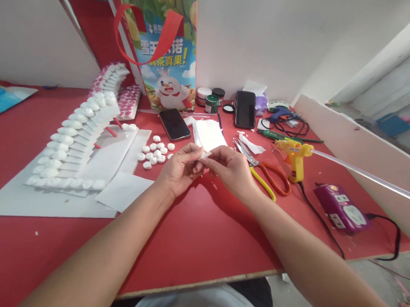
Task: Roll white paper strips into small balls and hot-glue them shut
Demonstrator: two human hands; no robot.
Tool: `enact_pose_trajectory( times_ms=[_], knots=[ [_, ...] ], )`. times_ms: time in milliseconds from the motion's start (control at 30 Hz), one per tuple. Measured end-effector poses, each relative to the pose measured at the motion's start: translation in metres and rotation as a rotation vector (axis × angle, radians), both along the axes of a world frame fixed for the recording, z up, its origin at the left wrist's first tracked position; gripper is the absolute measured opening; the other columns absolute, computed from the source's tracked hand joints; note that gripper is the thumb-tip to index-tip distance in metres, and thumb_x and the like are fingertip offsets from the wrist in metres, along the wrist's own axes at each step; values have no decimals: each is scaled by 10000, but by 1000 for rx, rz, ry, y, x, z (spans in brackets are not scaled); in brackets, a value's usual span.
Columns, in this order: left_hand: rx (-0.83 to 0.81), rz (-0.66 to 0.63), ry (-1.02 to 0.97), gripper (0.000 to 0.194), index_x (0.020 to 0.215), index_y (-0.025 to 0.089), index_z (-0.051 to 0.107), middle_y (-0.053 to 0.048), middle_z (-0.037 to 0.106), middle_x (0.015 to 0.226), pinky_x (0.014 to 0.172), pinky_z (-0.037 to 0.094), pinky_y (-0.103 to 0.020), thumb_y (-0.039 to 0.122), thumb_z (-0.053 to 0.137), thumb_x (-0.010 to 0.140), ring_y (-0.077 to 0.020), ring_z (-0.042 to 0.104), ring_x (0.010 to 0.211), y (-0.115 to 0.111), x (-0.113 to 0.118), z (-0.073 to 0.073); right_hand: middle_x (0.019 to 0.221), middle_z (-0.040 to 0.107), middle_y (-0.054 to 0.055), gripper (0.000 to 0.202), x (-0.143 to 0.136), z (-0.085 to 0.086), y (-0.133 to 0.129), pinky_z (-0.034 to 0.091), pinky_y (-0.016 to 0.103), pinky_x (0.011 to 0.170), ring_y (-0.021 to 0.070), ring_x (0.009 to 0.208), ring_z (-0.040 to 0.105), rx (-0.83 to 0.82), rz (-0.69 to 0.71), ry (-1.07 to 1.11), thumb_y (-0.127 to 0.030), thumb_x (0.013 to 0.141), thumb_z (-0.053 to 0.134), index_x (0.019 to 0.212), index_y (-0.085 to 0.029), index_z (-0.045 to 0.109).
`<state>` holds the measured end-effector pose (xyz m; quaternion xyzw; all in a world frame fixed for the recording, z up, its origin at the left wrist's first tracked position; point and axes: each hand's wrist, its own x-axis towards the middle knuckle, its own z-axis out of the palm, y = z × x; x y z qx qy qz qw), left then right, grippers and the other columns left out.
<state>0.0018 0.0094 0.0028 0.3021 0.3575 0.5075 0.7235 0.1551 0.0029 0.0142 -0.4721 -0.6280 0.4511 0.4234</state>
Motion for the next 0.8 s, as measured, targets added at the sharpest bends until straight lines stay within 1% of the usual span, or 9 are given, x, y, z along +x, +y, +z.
enact_pose_trajectory(
  times_ms=[100, 200, 267, 333, 400, 533, 600, 700, 800],
  knots=[
    [-9, 37, 3, 315, 702, 192, 541, 54, 483, 548, 478, 292, -212, 267, 843, 652, -75, 424, 488, 0, 1, -1, 705, 696, -7, 187, 1, -2, 2, 492, 271, 607, 123, 604, 615, -7, 21, 0, -353, 849, 728, 837, -196, 626],
    [-16, 71, 23, 303, 773, 189, 566, 44, 545, 659, 529, 373, -217, 256, 843, 673, -79, 493, 555, 0, 3, -1, 775, 685, -10, 290, 4, -4, 4, 514, 282, 613, 136, 645, 639, -12, 25, -14, -394, 810, 773, 961, -194, 628],
    [15, 65, 43, 309, 824, 191, 569, 35, 586, 710, 550, 393, -218, 266, 840, 695, -84, 522, 586, 0, 3, -2, 781, 654, -23, 333, 5, -5, 4, 499, 278, 577, 130, 618, 624, -8, 13, -31, -418, 800, 783, 993, -192, 632],
    [60, 47, 70, 334, 865, 199, 560, 29, 618, 730, 562, 405, -221, 289, 841, 709, -92, 539, 595, 0, 3, -3, 793, 642, -26, 286, 5, -5, 4, 483, 272, 558, 119, 598, 607, 0, 13, -45, -390, 810, 760, 977, -194, 636],
    [99, 34, 102, 361, 884, 207, 546, 30, 637, 741, 572, 416, -222, 316, 845, 715, -95, 552, 596, -1, 2, -5, 796, 647, -27, 224, 5, -6, 3, 480, 269, 566, 117, 605, 601, 12, 27, -61, -322, 807, 731, 966, -202, 629],
    [235, 0, 216, 321, 901, 215, 537, 61, 597, 702, 574, 405, -213, 342, 810, 788, -83, 525, 577, -3, -2, -4, 745, 632, -40, 140, 6, -7, 5, 461, 265, 579, 112, 602, 559, 70, 36, -90, -243, 801, 680, 920, -210, 615],
    [337, 5, 324, 286, 915, 214, 546, 57, 602, 719, 609, 428, -219, 328, 790, 817, -88, 547, 614, -4, -4, -1, 751, 627, -40, 116, 6, -7, 6, 457, 262, 588, 108, 613, 545, 107, 29, -83, -232, 800, 677, 895, -209, 615],
    [459, 52, 447, 287, 966, 215, 558, 30, 641, 800, 699, 485, -246, 317, 784, 822, -117, 612, 717, -6, -6, 3, 851, 668, -10, 113, 8, -5, 9, 485, 267, 622, 116, 676, 584, 138, 37, -56, -257, 823, 679, 915, -208, 637],
    [485, 95, 462, 305, 1019, 205, 585, 9, 652, 834, 717, 509, -266, 353, 776, 833, -134, 627, 743, -7, -6, 4, 963, 699, 22, 132, 10, -5, 10, 517, 278, 668, 121, 726, 612, 190, 44, -30, -294, 853, 696, 949, -209, 668]
  ],
)
